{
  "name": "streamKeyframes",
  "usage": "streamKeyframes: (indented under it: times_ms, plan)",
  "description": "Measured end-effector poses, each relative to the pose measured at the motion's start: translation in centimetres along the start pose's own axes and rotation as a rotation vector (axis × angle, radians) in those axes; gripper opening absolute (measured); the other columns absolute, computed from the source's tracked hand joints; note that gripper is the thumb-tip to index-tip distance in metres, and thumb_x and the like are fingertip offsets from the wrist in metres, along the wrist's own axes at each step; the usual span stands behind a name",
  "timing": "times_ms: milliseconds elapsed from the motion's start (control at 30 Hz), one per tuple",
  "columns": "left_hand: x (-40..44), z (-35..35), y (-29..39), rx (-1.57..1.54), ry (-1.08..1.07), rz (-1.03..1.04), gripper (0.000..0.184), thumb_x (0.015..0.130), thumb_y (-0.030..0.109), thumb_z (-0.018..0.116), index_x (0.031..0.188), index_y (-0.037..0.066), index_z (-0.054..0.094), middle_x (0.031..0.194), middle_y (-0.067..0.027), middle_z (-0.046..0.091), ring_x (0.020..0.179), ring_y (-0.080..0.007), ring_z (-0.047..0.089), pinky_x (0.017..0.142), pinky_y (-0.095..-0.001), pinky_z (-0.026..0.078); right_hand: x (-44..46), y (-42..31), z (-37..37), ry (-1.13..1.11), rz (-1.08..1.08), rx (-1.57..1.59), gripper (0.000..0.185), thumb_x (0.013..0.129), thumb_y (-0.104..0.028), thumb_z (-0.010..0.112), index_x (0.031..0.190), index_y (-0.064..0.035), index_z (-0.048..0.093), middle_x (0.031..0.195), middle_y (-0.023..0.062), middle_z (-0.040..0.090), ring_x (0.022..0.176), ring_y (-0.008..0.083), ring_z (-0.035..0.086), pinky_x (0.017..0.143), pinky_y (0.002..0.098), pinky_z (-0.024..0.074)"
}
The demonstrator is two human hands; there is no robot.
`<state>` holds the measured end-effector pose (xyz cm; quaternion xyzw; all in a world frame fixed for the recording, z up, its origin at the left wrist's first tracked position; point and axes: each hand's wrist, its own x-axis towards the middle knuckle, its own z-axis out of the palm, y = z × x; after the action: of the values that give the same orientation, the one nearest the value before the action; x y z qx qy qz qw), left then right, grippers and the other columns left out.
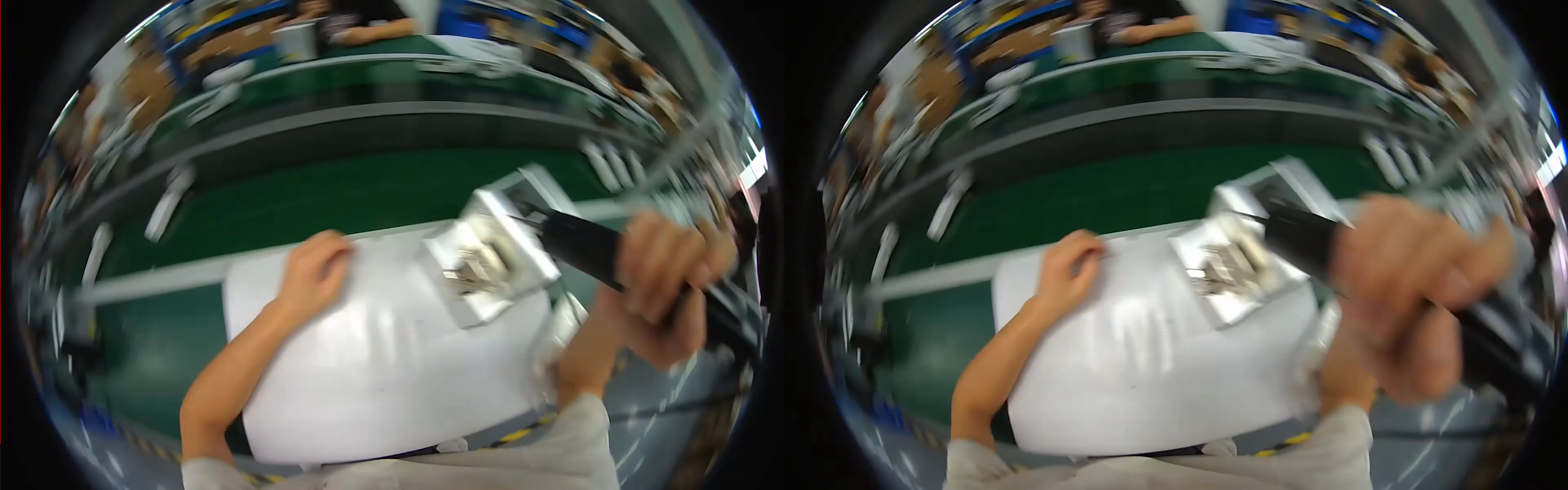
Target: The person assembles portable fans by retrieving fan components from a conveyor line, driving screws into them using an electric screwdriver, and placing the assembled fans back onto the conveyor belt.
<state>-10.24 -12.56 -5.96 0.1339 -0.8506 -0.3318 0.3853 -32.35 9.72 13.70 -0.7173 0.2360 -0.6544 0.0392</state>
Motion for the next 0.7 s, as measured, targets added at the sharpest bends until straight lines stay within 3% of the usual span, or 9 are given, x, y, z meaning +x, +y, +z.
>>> streamKeyframes:
  times_ms: [133, 467, 567, 700]
  plan:
    - [-0.7, -0.1, -0.9, 0.022, 0.002, 0.053, 0.020, 0.080, -0.003, 0.059, 0.094, 0.007, 0.068, 0.087, -0.0022, 0.067, 0.061, -0.0190, 0.054, 0.058, -0.0281, 0.044, -0.9, -0.6, -0.4, -0.012, 0.046, -0.031, 0.019, 0.088, -0.022, 0.056, 0.104, -0.0144, 0.047, 0.065, -0.0090, 0.056, 0.060, 0.0045, 0.055, 0.069, 0.0226, 0.0405]
    - [-1.1, -0.3, -1.0, 0.055, -0.030, 0.048, 0.021, 0.081, -0.006, 0.057, 0.095, 0.004, 0.069, 0.089, -0.0029, 0.068, 0.059, -0.0150, 0.048, 0.055, -0.0246, 0.040, -1.6, -0.6, -1.2, 0.017, 0.048, -0.035, 0.024, 0.091, -0.028, 0.056, 0.107, -0.0145, 0.045, 0.068, -0.0076, 0.055, 0.060, 0.0055, 0.052, 0.069, 0.0228, 0.0396]
    - [-0.9, -0.4, -0.7, 0.030, -0.048, 0.047, 0.021, 0.083, -0.006, 0.057, 0.096, 0.004, 0.070, 0.090, -0.0039, 0.069, 0.060, -0.0147, 0.050, 0.056, -0.0247, 0.041, -0.4, -1.0, -0.3, 0.140, 0.081, 0.116, 0.020, 0.086, -0.025, 0.057, 0.100, -0.0138, 0.048, 0.064, -0.0083, 0.053, 0.058, 0.0053, 0.050, 0.067, 0.0214, 0.0378]
    - [1.7, 0.3, -0.3, -0.151, 0.028, -0.151, 0.021, 0.089, 0.000, 0.059, 0.106, 0.002, 0.070, 0.094, -0.0058, 0.071, 0.074, -0.0143, 0.061, 0.066, -0.0241, 0.048, 0.7, -3.9, -2.7, 0.255, 0.053, 0.161, 0.019, 0.086, -0.024, 0.058, 0.099, -0.0140, 0.049, 0.064, -0.0083, 0.053, 0.058, 0.0050, 0.050, 0.067, 0.0207, 0.0384]
